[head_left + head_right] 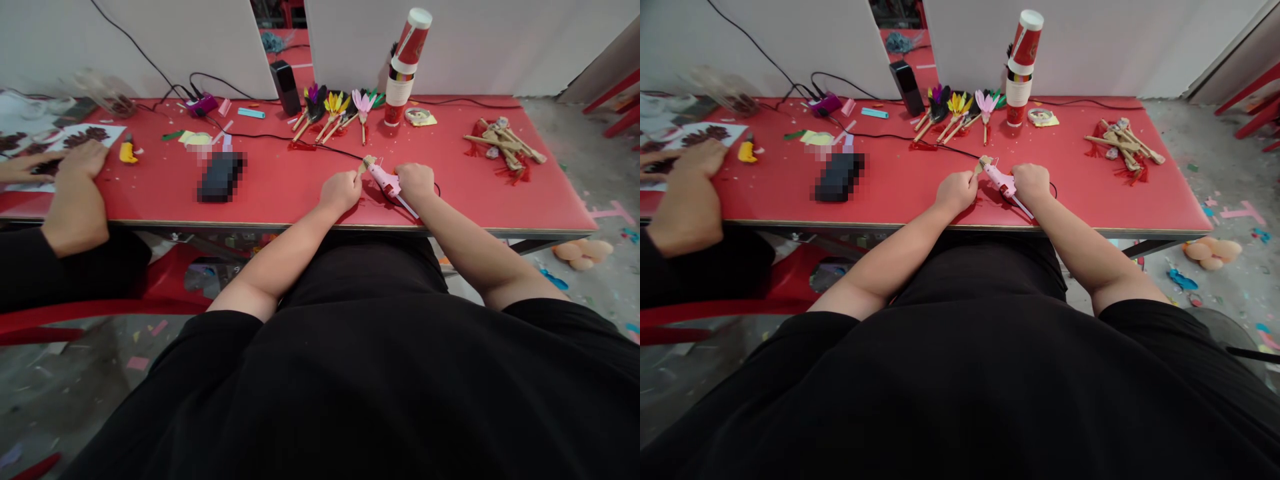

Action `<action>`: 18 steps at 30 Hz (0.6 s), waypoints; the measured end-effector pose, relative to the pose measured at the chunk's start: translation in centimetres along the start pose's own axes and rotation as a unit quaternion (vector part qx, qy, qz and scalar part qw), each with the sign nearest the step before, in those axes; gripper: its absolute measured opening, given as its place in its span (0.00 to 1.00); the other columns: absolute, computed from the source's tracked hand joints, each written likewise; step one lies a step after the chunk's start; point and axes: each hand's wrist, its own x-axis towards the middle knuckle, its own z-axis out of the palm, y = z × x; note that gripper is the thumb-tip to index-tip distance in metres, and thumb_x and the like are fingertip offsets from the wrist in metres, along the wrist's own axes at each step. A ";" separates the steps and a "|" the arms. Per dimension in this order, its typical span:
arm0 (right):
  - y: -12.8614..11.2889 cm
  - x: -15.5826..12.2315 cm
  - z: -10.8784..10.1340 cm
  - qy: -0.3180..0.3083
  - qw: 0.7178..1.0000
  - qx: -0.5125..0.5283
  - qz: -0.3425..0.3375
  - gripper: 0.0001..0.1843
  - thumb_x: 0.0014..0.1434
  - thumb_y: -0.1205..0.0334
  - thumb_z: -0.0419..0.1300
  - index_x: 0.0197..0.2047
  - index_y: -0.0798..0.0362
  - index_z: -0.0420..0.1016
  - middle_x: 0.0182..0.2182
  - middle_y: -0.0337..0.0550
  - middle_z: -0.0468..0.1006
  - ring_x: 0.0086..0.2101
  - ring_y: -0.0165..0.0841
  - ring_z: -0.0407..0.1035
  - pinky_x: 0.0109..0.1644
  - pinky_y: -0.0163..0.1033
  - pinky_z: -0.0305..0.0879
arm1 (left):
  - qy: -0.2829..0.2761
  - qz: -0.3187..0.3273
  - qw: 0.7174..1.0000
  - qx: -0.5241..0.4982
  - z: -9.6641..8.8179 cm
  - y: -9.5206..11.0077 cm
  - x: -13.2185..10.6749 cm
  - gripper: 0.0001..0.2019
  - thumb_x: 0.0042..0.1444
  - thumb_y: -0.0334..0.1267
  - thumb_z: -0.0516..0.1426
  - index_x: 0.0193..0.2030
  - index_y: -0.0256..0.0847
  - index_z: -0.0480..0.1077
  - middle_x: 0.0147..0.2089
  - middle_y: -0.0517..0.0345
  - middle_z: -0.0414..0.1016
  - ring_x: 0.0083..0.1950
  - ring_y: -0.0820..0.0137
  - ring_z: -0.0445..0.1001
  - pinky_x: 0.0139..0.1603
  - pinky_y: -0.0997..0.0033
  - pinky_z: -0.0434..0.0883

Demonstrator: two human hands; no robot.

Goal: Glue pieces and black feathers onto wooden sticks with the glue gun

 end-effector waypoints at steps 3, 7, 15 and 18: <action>0.1 0.1 0.1 -0.002 1.000 0.014 0.009 0.16 0.77 0.55 0.72 0.61 0.46 0.99 0.53 0.63 0.97 0.56 0.60 0.92 0.47 0.47 0.69 | -0.005 -0.004 1.000 0.006 0.0 0.2 -0.1 0.25 0.92 0.47 0.49 0.59 0.41 0.87 0.63 0.29 0.93 0.63 0.44 0.88 0.59 0.51 0.75; 0.3 0.2 0.0 0.003 0.999 0.034 0.039 0.16 0.77 0.56 0.72 0.60 0.47 0.99 0.50 0.65 0.96 0.55 0.61 0.91 0.50 0.47 0.72 | -0.010 -0.002 1.000 0.018 -0.1 0.4 -0.4 0.24 0.92 0.48 0.50 0.60 0.41 0.87 0.64 0.30 0.93 0.65 0.42 0.88 0.60 0.52 0.75; 0.6 0.0 -0.8 -0.004 0.998 0.052 0.046 0.16 0.79 0.56 0.69 0.61 0.51 0.97 0.52 0.63 0.96 0.52 0.55 0.88 0.45 0.46 0.63 | -0.004 -0.003 1.000 0.022 0.0 0.2 -0.4 0.26 0.93 0.50 0.48 0.62 0.43 0.87 0.64 0.33 0.94 0.65 0.43 0.89 0.58 0.53 0.75; 1.1 0.0 -0.6 0.005 0.998 0.055 0.038 0.15 0.79 0.57 0.69 0.59 0.52 0.96 0.49 0.62 0.95 0.49 0.52 0.87 0.45 0.46 0.64 | -0.004 -0.003 1.000 0.018 0.0 0.0 -0.3 0.26 0.93 0.49 0.47 0.61 0.43 0.86 0.64 0.33 0.93 0.65 0.43 0.89 0.58 0.53 0.75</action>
